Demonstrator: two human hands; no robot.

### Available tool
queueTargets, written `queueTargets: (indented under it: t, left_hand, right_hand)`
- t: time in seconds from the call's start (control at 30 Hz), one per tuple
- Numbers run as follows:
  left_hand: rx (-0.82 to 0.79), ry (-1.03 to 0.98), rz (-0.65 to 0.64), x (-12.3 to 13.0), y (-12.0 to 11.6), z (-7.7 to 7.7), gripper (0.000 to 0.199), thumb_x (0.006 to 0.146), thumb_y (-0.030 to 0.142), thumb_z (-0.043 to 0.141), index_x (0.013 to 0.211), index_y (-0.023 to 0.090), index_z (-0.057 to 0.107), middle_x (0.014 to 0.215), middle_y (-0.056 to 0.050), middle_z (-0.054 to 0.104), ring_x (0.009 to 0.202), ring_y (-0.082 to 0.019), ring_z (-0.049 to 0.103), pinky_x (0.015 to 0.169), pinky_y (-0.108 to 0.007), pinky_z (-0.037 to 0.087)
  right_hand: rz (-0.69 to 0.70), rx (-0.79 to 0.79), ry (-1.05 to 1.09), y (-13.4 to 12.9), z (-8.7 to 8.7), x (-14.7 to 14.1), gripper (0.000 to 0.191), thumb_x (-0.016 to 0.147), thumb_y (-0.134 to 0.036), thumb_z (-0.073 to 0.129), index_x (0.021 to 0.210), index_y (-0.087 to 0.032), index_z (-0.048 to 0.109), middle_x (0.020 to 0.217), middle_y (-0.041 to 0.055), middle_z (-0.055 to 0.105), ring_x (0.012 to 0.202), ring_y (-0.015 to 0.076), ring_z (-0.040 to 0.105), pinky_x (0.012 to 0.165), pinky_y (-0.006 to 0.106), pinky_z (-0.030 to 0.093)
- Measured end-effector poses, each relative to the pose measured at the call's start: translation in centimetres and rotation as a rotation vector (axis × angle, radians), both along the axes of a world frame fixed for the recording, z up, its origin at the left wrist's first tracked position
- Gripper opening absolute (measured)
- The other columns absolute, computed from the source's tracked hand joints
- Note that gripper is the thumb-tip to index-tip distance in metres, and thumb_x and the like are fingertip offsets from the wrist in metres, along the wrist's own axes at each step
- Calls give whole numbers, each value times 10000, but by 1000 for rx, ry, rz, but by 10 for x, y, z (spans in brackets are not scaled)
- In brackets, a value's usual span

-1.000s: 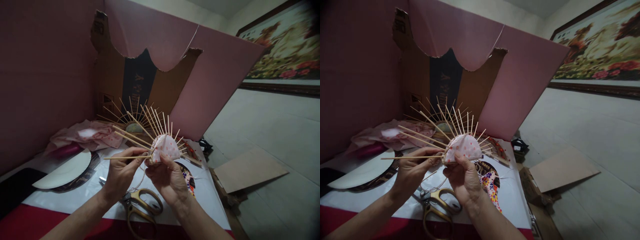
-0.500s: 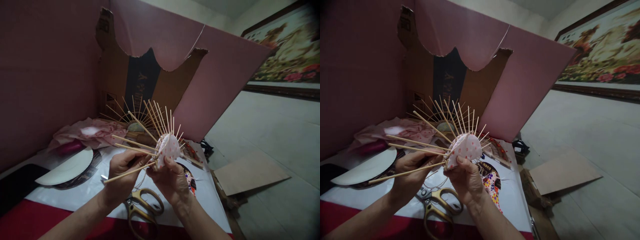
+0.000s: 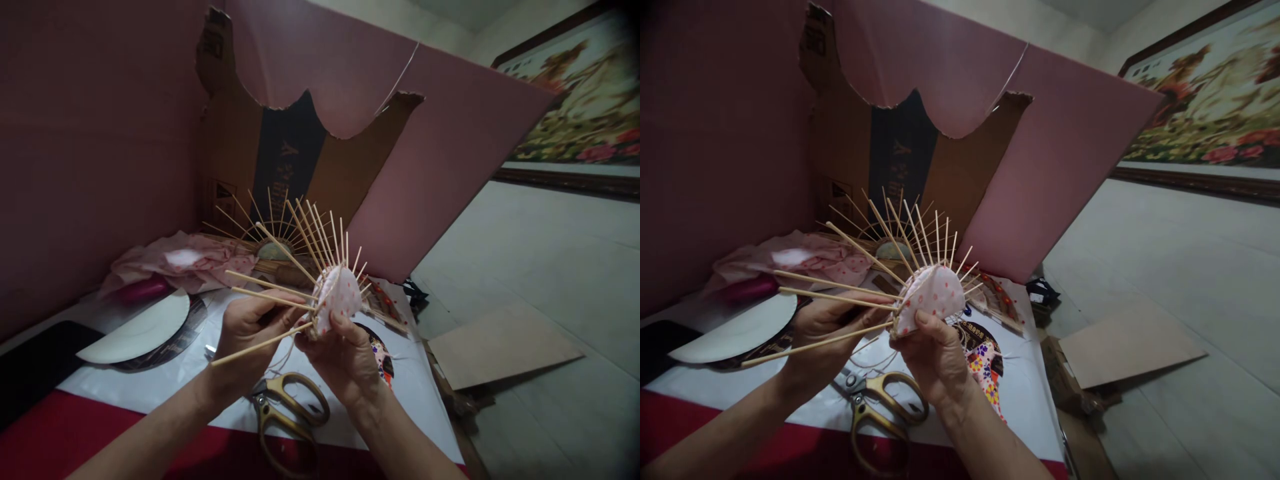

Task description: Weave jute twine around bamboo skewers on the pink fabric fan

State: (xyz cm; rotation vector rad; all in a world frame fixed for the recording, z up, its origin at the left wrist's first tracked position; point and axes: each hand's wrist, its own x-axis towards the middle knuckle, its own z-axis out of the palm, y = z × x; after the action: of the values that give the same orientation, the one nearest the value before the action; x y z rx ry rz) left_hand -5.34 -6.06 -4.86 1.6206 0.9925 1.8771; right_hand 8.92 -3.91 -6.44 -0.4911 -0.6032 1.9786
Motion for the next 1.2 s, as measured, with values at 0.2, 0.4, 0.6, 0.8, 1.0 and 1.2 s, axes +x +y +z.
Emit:
queueTargets:
  t: [0.2,0.4,0.6,0.8,1.0,1.2]
  left_hand:
    - [-105,-106,-80,-1,7,-1,53,722,192,731,766,184,759,734,-35,740,639,-152,679,576,-206,539]
    - [-263,-184,-165,-2,12,-2,113,698,266,747,702,153,748,698,-55,717,627,-152,642,546,-216,497]
    - [-464,-317,-230,-3,17,-9,197,639,312,780,686,131,717,538,-3,597,428,-49,407,390,-166,275]
    - [-512,-312,-304,-4,19,-14,224,651,316,773,715,128,668,514,29,513,423,-36,308,399,-178,197]
    - [-530,-313,-321,-2,19,-14,236,671,340,753,712,135,644,499,42,485,408,-36,288,396,-179,178]
    - [-509,-331,-353,0,19,-16,223,665,316,744,715,135,623,494,51,467,409,-33,280,392,-164,190]
  right_hand:
    - [-12,-53,-28,1,1,-1,213,593,-205,782,778,-131,708,699,36,738,635,135,641,638,254,492]
    - [33,-60,8,1,2,-4,168,628,-216,767,740,-126,680,658,39,722,631,140,641,568,224,444]
    - [108,-135,77,-1,5,-6,168,665,-195,759,775,-111,665,641,32,709,640,124,640,532,191,425]
    - [78,-202,105,-4,9,-7,110,675,-148,709,758,-101,653,611,51,699,635,128,638,499,172,416]
    - [46,-244,98,-6,13,-7,54,704,-138,654,746,-106,646,593,49,690,626,132,635,499,179,424]
    - [-10,-271,77,-9,15,-9,47,698,-139,638,721,-103,657,584,52,686,586,126,626,496,184,411]
